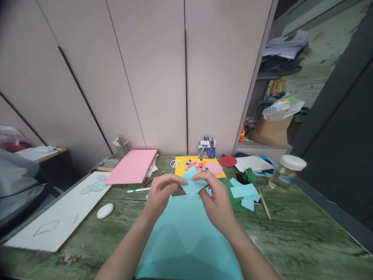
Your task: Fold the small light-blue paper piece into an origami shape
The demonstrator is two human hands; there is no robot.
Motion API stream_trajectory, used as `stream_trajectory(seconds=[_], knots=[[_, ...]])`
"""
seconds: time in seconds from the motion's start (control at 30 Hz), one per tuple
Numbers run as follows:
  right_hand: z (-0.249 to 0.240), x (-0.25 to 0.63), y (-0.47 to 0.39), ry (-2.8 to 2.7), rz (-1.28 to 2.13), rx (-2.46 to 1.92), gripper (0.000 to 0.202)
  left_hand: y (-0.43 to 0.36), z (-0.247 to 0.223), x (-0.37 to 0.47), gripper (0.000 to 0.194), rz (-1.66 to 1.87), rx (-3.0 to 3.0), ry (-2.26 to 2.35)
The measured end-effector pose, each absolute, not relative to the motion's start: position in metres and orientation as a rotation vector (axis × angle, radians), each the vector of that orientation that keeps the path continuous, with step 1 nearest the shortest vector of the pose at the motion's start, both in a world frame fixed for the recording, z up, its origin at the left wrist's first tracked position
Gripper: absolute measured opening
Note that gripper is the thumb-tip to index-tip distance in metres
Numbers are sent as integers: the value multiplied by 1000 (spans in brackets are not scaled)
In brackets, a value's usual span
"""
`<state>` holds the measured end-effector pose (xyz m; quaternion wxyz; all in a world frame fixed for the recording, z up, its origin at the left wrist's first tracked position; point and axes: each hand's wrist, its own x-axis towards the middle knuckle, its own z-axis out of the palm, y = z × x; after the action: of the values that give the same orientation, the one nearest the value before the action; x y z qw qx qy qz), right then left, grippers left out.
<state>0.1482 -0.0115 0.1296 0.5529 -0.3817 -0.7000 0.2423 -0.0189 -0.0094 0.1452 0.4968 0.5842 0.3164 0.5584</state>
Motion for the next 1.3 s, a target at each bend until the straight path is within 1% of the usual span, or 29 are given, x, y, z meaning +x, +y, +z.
stream_trajectory(seconds=[0.17,0.33,0.37,0.47,0.6,0.7,0.77,0.9,0.97,1.3], knots=[[134,148,-11,-1747,388,-911,21,-6,145,-15,16,1375,1328,882],[137,151,-9,-1901,23,-903,27,0,142,-14,38,1499,1162,791],[137,152,-9,-1922,-63,-883,28,1,141,-16,38,1501,1148,782],[138,155,-8,-1962,-278,-833,30,4,137,-19,29,1479,1147,798],[140,160,-9,-2003,-351,-825,23,5,137,-22,26,1430,1165,838],[142,164,-9,-2088,-391,-774,24,4,140,-22,24,1398,1199,875],[144,164,-8,-2103,-373,-761,22,2,143,-21,24,1362,1221,896],[143,161,-8,-2048,-230,-800,6,-2,146,-18,22,1288,1232,890],[142,158,-7,-2008,-131,-837,3,-3,147,-18,21,1271,1230,866],[137,152,-7,-1827,217,-990,12,-11,149,-17,24,1194,1264,756]])
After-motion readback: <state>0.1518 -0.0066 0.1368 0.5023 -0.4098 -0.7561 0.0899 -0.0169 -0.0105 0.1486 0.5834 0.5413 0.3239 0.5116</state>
